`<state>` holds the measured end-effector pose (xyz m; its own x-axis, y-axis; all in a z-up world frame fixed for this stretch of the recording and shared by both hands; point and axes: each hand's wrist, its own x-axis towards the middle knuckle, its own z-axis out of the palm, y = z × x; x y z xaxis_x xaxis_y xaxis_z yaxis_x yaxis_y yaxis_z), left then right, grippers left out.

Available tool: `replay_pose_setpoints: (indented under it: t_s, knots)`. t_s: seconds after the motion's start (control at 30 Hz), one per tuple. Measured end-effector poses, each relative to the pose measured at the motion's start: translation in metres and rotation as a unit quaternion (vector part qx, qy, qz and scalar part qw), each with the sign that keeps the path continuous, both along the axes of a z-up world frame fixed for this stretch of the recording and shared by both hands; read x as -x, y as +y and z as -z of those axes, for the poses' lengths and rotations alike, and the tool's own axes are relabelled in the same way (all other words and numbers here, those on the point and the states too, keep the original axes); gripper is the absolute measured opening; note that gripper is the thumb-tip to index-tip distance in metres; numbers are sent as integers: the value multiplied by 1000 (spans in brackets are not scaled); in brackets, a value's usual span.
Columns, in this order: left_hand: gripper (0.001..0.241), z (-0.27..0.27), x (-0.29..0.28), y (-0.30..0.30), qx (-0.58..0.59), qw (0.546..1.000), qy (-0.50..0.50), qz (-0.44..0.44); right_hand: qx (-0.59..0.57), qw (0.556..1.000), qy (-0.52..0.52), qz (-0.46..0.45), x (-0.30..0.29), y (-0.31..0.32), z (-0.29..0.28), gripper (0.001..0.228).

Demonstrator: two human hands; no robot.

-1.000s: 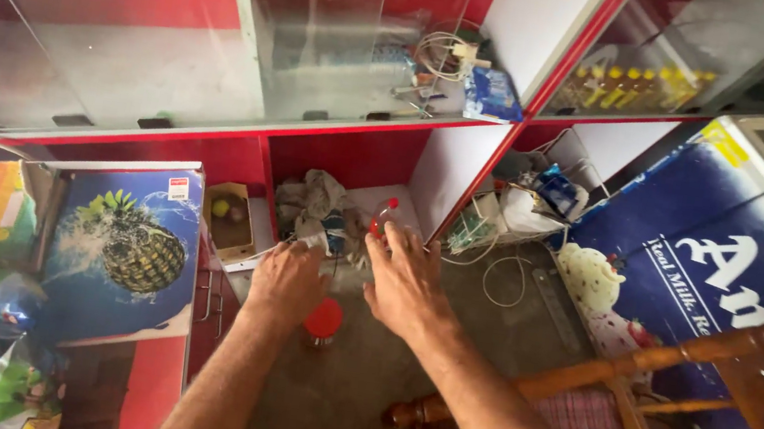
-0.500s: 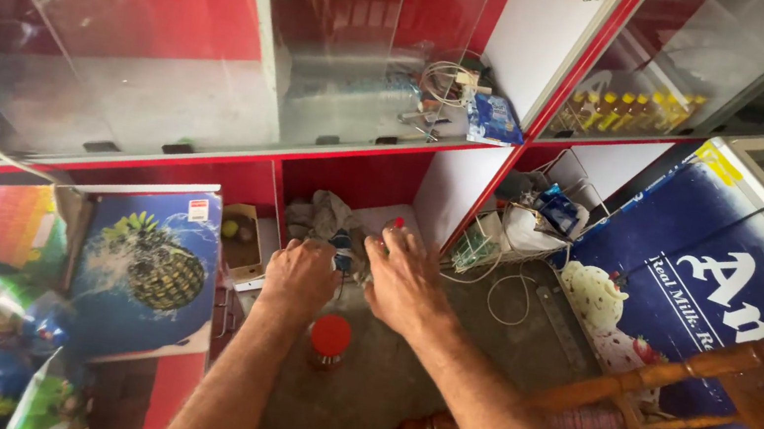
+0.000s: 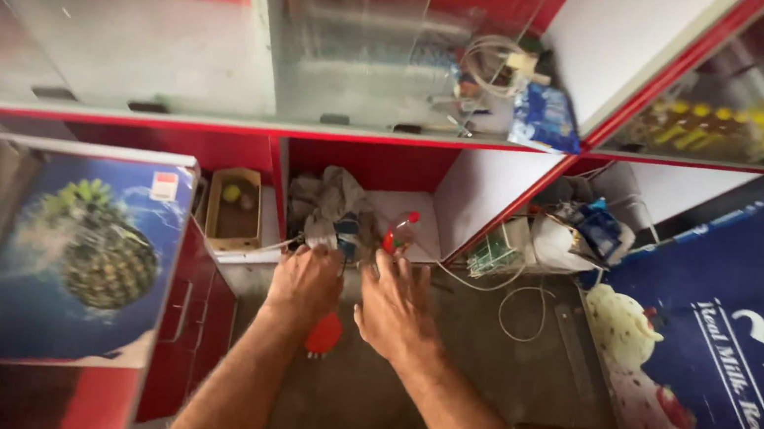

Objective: Clean and organize items and surfaces in a small grocery shop.

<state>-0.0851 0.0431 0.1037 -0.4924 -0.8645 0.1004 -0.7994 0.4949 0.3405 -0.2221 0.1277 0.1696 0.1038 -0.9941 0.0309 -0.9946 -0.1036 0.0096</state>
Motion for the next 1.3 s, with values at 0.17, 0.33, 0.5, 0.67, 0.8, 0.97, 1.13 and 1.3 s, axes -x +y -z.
replay_pose_setpoints:
  t_s: [0.17,0.33,0.5,0.67,0.8,0.97,1.13,1.3]
  knots:
    - [29,74,33,-31,-19,999,19,-25,-10,1000,-10,-13,23,-40,73,64]
    - [21,148,58,-71,-142,988,-12,-63,-143,990,4,9,37,-88,152,59]
    - [16,226,74,-116,-29,998,13,-48,-56,998,-18,-16,53,-128,236,41]
    - [21,285,78,-156,-53,997,-20,-50,-35,998,-42,-9,49,-172,298,62]
    - [22,342,86,-191,-68,995,-25,-69,-38,999,-28,3,53,-204,361,60]
    - [27,412,94,-233,-89,992,-16,-83,-56,998,-33,-7,62,-247,430,54]
    - [36,455,98,-261,-86,993,-31,-76,-68,996,-59,-12,63,-280,473,50]
    - [36,474,99,-287,-168,978,-78,-97,-72,996,-16,-43,69,-308,515,45]
